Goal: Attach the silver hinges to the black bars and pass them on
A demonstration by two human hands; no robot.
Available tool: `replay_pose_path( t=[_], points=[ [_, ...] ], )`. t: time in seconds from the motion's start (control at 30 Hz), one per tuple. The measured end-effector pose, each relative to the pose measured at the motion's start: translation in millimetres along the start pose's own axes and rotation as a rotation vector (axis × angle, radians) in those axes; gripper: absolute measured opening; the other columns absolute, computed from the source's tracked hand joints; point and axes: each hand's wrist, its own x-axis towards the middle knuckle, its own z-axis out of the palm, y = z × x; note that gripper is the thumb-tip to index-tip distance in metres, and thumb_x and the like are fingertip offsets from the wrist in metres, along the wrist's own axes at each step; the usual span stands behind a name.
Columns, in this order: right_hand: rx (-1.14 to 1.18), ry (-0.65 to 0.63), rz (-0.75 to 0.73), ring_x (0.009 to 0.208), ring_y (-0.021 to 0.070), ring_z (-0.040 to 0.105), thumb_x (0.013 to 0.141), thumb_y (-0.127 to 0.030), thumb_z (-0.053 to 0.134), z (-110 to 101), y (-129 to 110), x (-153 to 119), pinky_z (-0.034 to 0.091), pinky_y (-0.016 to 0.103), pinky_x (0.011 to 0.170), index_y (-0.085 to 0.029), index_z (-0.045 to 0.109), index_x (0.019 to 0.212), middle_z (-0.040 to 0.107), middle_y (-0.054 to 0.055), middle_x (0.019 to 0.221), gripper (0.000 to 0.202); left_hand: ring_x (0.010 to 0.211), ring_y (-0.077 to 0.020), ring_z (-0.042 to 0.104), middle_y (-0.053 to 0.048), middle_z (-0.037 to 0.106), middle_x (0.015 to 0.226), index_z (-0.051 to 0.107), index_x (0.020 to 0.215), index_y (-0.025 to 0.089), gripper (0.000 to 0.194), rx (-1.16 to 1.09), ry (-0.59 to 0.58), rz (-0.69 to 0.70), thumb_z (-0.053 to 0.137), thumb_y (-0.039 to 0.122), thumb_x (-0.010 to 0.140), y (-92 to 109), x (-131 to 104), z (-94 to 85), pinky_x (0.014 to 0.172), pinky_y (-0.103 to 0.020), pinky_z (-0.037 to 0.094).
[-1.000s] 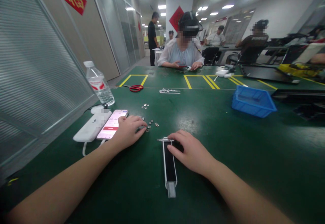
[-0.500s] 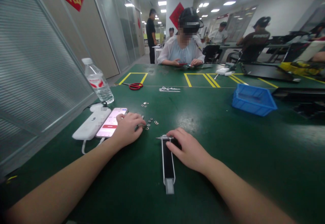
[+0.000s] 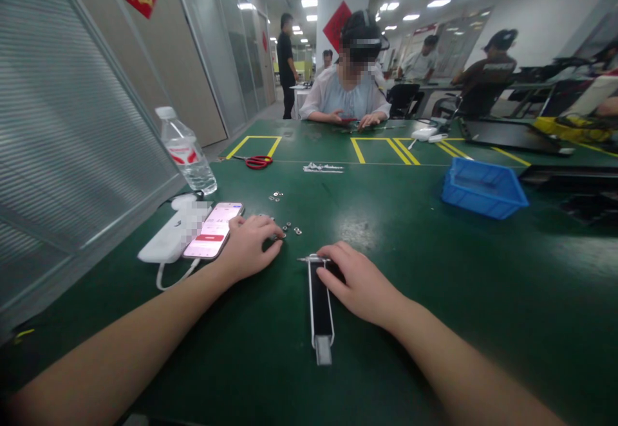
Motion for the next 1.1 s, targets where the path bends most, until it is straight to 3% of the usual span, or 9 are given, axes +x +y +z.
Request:
replay_pose_path(
  t=[0.47,1.1],
  points=[
    [-0.004,-0.002,-0.006,0.093,0.0205,0.057,0.095,-0.030,0.043,1.2,0.6,0.7,0.047,0.038,0.083,-0.017,0.058,0.112,0.059,0.010,0.105,0.026,0.093,-0.0231,0.056,-0.002,0.068,0.093,0.066,0.084,0.021,0.014,-0.025,-0.061,0.114,0.052,0.022,0.083,6.6,0.5,-2.7,0.085,-0.045,0.025],
    [-0.012,0.005,-0.019,0.093,0.0207,0.058,0.095,-0.031,0.043,1.3,0.5,0.7,0.048,0.039,0.083,-0.018,0.058,0.111,0.060,0.010,0.105,0.025,0.094,-0.0208,0.059,0.000,0.070,0.095,0.063,0.095,0.023,0.022,-0.099,-0.046,0.033,0.049,0.014,0.080,2.8,-0.1,1.8,0.087,-0.042,0.026]
  ],
)
